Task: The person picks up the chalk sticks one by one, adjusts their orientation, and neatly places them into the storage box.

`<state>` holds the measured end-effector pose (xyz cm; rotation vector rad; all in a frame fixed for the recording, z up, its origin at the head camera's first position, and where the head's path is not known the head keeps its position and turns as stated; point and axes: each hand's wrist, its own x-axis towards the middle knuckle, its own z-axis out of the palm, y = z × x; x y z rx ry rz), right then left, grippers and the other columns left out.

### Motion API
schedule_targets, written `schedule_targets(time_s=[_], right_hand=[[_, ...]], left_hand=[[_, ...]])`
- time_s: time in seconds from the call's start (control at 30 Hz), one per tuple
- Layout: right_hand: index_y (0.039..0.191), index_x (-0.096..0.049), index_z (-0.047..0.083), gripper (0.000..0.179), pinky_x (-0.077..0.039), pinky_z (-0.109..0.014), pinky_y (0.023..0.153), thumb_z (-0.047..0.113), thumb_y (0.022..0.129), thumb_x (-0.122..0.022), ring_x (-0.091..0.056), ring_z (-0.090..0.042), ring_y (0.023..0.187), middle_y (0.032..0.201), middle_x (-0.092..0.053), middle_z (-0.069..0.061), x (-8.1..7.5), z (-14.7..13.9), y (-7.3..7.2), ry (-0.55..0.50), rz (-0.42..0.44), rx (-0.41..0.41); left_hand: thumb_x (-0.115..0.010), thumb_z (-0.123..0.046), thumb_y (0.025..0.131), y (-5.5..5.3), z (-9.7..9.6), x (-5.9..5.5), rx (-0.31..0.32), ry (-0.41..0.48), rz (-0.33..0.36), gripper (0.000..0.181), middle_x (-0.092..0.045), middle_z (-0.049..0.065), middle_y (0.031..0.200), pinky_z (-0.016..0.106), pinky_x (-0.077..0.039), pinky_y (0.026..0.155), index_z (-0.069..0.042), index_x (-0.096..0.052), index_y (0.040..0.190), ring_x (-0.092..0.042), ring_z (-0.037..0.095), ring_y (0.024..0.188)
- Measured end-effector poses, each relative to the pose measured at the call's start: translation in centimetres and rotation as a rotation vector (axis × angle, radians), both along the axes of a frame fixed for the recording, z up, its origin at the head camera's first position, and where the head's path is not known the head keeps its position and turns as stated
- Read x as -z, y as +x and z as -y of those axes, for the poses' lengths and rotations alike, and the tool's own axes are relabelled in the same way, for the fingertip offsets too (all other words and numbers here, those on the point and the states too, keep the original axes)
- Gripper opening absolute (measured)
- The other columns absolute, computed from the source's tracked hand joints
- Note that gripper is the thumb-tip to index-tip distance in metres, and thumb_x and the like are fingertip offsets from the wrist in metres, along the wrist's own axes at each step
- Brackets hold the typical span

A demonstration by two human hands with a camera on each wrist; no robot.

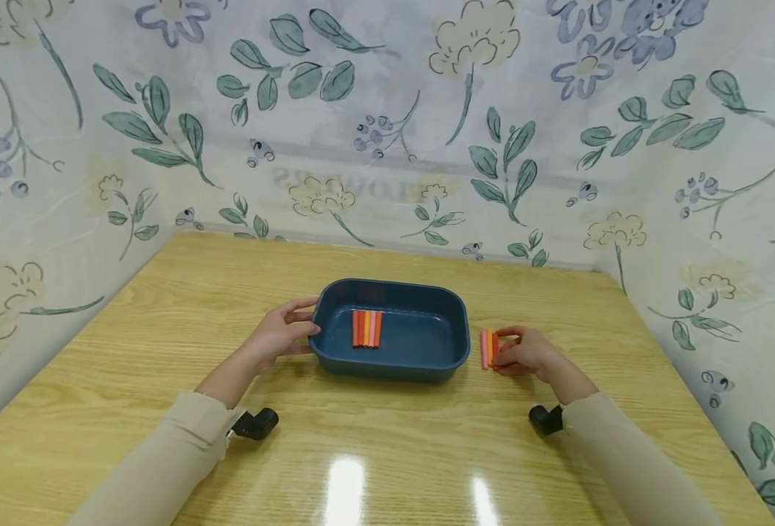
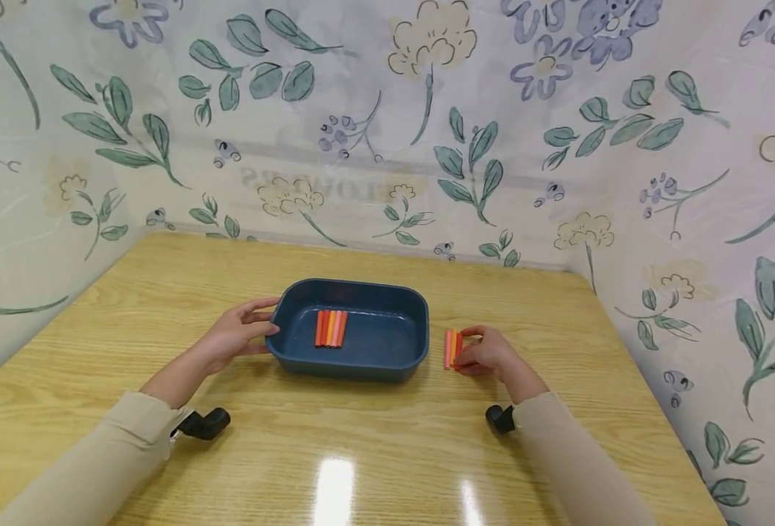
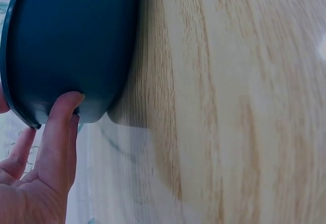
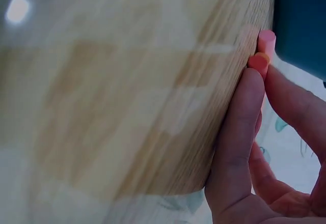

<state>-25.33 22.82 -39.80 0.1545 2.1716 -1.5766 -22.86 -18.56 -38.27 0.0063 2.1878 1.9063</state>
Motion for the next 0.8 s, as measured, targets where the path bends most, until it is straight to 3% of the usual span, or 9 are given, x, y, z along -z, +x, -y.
schedule_targets(time_s=[0.13,0.37,0.63,0.8], right_hand=[[0.134,-0.031,-0.004,0.064,-0.057,-0.032,0.064,-0.011,0.080,-0.064,-0.062,-0.016,0.066,0.093,-0.051,-0.014,0.0,-0.1,0.0,0.016,-0.013,0.003],[0.133,-0.025,-0.002,0.066,-0.057,-0.034,0.062,-0.010,0.079,-0.063,-0.062,-0.018,0.067,0.106,-0.053,-0.023,-0.4,0.0,0.1,0.008,-0.042,0.007],[0.134,-0.024,-0.002,0.058,-0.057,-0.031,0.066,-0.003,0.086,-0.057,-0.063,-0.016,0.065,0.090,-0.059,-0.013,-1.3,0.5,-0.2,-0.115,-0.064,0.152],[0.135,-0.026,-0.001,0.058,-0.056,-0.034,0.074,0.000,0.087,-0.058,-0.062,-0.015,0.069,0.096,-0.060,-0.016,-2.0,1.3,-0.6,-0.164,-0.060,0.191]], left_hand=[[-0.055,-0.003,0.091,0.1,0.0,-0.1,0.004,0.005,-0.009,0.060,-0.036,0.028,0.138,0.043,-0.053,0.079,-0.005,-0.029,0.145,-0.055,0.038,0.109],[-0.056,-0.002,0.090,-0.1,-0.1,0.0,0.007,0.012,-0.010,0.061,-0.036,0.028,0.137,0.043,-0.054,0.079,-0.004,-0.029,0.145,-0.056,0.036,0.108],[-0.056,-0.002,0.090,-0.1,-0.1,0.2,-0.003,0.004,-0.005,0.061,-0.036,0.028,0.137,0.043,-0.053,0.079,-0.004,-0.029,0.145,-0.056,0.037,0.108],[-0.056,-0.002,0.090,0.0,0.1,0.2,-0.009,-0.005,-0.007,0.061,-0.036,0.028,0.137,0.044,-0.053,0.079,-0.004,-0.029,0.145,-0.056,0.037,0.108]])
